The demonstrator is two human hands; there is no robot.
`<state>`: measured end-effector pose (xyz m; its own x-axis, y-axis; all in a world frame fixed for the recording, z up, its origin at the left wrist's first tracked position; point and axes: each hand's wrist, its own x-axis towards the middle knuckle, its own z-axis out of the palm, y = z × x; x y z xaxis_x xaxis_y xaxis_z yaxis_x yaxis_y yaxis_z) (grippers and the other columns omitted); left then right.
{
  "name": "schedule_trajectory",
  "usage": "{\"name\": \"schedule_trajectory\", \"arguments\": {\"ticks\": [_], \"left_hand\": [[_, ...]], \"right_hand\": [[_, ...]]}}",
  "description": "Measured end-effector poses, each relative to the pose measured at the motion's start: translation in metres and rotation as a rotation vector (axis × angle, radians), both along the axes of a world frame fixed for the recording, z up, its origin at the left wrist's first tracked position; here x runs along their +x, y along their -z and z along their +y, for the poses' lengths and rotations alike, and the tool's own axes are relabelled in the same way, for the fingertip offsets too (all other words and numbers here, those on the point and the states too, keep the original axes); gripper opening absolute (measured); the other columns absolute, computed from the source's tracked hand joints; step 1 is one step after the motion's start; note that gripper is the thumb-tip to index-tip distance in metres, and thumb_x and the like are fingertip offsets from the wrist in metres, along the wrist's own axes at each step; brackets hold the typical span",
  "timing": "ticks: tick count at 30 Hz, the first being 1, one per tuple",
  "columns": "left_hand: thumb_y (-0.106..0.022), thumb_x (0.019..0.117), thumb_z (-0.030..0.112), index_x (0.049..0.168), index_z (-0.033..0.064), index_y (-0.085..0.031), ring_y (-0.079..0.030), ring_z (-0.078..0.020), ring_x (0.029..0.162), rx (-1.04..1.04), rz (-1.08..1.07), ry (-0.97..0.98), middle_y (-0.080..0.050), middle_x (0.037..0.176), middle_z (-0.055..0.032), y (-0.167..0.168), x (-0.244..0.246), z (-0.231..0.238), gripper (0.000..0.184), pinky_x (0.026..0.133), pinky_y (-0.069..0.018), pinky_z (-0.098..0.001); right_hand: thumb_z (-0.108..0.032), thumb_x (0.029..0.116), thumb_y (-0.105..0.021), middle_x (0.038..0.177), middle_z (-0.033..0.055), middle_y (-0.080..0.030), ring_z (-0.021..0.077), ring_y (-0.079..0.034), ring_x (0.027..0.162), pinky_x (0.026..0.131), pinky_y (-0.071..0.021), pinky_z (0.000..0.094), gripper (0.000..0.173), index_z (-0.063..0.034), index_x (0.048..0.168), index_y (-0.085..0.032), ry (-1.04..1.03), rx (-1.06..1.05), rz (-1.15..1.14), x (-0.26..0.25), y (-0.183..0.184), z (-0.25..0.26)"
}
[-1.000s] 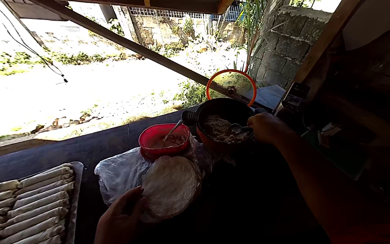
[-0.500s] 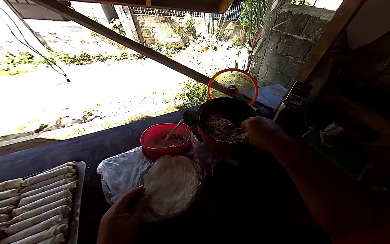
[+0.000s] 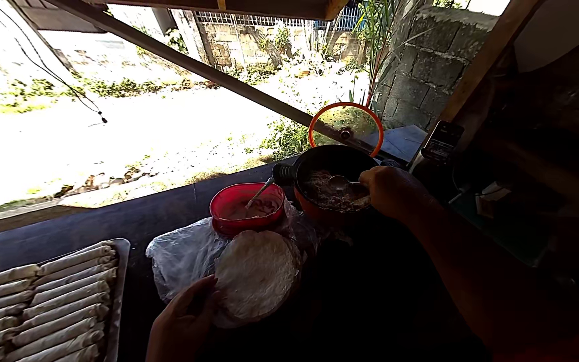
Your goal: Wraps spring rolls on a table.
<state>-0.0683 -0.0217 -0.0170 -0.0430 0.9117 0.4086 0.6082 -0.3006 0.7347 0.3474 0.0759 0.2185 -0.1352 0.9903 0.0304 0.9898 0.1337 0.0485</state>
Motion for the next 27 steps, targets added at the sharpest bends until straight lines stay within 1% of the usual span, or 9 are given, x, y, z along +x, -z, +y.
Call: {"name": "schedule_trajectory", "arguments": {"ticks": [3,5,6,10,14,17,20,23,27], "left_hand": [[-0.073,0.0912,0.026,0.122,0.0092,-0.070,-0.069,-0.0048,0.105,-0.004,0.002,-0.003,-0.074,0.115,-0.0018,0.000,0.001,0.000,0.035,0.094,-0.0574,-0.0250],[-0.073,0.0912,0.025,0.122,0.0094,-0.070,-0.069,-0.0043,0.104,-0.007,0.002,-0.007,-0.074,0.115,-0.0014,-0.001,0.001,0.000,0.035,0.093,-0.0577,-0.0245],[-0.073,0.0912,0.025,0.122,0.0096,-0.070,-0.069,-0.0041,0.104,-0.008,0.002,-0.008,-0.074,0.115,-0.0014,0.000,0.001,-0.001,0.034,0.093,-0.0578,-0.0244],[-0.073,0.0911,0.025,0.121,0.0084,-0.070,-0.069,-0.0045,0.104,0.000,0.005,-0.005,-0.074,0.115,-0.0026,0.000,0.001,0.000,0.035,0.093,-0.0573,-0.0244],[-0.073,0.0911,0.025,0.121,0.0084,-0.070,-0.069,-0.0037,0.103,0.000,0.007,-0.007,-0.074,0.115,-0.0023,0.000,0.001,0.000,0.034,0.093,-0.0574,-0.0236],[-0.072,0.0911,0.025,0.121,0.0081,-0.070,-0.069,-0.0045,0.104,0.001,0.015,-0.005,-0.074,0.115,-0.0026,-0.001,0.001,0.000,0.034,0.094,-0.0575,-0.0248],[-0.072,0.0914,0.025,0.121,0.0092,-0.071,-0.069,-0.0044,0.104,-0.010,0.020,-0.010,-0.074,0.115,-0.0022,-0.001,0.001,-0.001,0.034,0.094,-0.0573,-0.0250],[-0.072,0.0916,0.027,0.121,0.0098,-0.071,-0.069,-0.0045,0.105,-0.003,0.031,-0.008,-0.074,0.115,-0.0020,-0.001,0.001,-0.001,0.034,0.095,-0.0571,-0.0258],[-0.072,0.0918,0.028,0.121,0.0091,-0.071,-0.069,-0.0048,0.105,0.009,0.025,-0.001,-0.074,0.115,-0.0019,0.001,0.000,0.000,0.035,0.095,-0.0573,-0.0255]], "right_hand": [[-0.006,0.0967,-0.061,0.103,0.0102,-0.069,0.0286,-0.070,0.097,0.078,-0.0590,0.0497,0.013,-0.0101,0.104,-0.071,0.070,-0.057,-0.018,0.007,0.011,0.010],[-0.006,0.0981,-0.059,0.109,0.0110,-0.070,0.0297,-0.069,0.103,0.084,-0.0584,0.0515,0.018,-0.0105,0.109,-0.071,0.059,-0.169,-0.036,0.002,0.013,0.008],[-0.006,0.0990,-0.057,0.110,0.0110,-0.069,0.0297,-0.069,0.104,0.084,-0.0584,0.0514,0.019,-0.0107,0.111,-0.071,0.045,-0.193,-0.050,-0.002,0.010,0.005],[-0.005,0.0988,-0.058,0.105,0.0083,-0.069,0.0266,-0.070,0.097,0.077,-0.0597,0.0478,0.016,-0.0115,0.107,-0.071,0.012,-0.126,-0.079,-0.013,-0.001,-0.005],[-0.005,0.0987,-0.058,0.106,0.0091,-0.068,0.0263,-0.071,0.094,0.076,-0.0603,0.0462,0.018,-0.0107,0.109,-0.072,0.027,0.004,-0.006,-0.015,0.017,0.006],[-0.006,0.1008,-0.055,0.110,0.0122,-0.067,0.0291,-0.070,0.098,0.079,-0.0598,0.0476,0.017,-0.0068,0.112,-0.068,0.011,-0.048,0.008,-0.019,0.032,0.010],[-0.006,0.1002,-0.054,0.109,0.0124,-0.068,0.0297,-0.070,0.100,0.081,-0.0593,0.0488,0.020,-0.0066,0.113,-0.068,-0.044,-0.115,-0.009,-0.026,0.028,0.002],[-0.006,0.1022,-0.049,0.111,0.0127,-0.067,0.0297,-0.070,0.100,0.081,-0.0590,0.0482,0.022,-0.0053,0.114,-0.067,-0.105,-0.150,-0.049,-0.036,0.025,-0.009],[-0.005,0.1018,-0.052,0.109,0.0113,-0.067,0.0280,-0.070,0.098,0.080,-0.0592,0.0470,0.020,-0.0071,0.113,-0.068,-0.121,-0.105,-0.030,-0.031,0.020,-0.009]]}}
